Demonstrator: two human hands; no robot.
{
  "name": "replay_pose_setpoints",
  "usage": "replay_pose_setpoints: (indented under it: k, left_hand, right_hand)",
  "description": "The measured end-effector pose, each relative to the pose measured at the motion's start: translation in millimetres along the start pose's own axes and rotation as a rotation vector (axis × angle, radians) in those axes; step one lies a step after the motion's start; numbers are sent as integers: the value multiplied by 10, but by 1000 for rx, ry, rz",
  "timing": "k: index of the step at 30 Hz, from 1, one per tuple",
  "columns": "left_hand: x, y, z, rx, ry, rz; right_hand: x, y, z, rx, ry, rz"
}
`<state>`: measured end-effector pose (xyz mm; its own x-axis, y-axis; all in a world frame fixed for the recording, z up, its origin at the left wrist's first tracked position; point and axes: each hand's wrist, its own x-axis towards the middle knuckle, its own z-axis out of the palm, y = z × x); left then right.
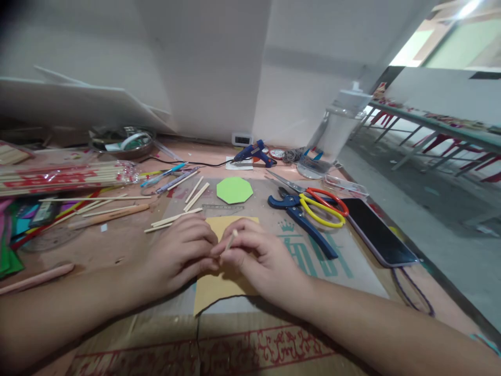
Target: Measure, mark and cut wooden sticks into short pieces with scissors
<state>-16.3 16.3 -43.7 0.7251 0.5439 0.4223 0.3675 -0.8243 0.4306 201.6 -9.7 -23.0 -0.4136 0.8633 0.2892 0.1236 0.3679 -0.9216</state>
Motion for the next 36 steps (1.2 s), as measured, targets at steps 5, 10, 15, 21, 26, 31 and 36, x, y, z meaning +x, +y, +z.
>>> replay_pose_setpoints:
  k: [5, 10, 15, 21, 26, 31, 36]
  left_hand:
    - [-21, 26, -4, 34, -58, -100]
    - [-29, 1, 24, 67, -147, -122]
    - [-37, -3, 45, 87, -152, -142]
    - [-49, -8, 53, 96, -147, -133]
    - [-38, -19, 46, 104, -157, -133]
    - [-38, -3, 49, 123, -183, -140]
    - [-50, -3, 56, 136, -167, -119]
  right_hand:
    - [-8, -62, -147, -74, 132, 95]
    - [-4, -46, -229, -32, 25, 67]
    - [43, -28, -257, -212, -101, 157]
    - [25, -93, -177, -513, -215, 31]
    - [17, 6, -103, -601, -305, -61]
    - [57, 80, -83, -751, -295, -75]
    - [49, 22, -57, -720, -402, -89]
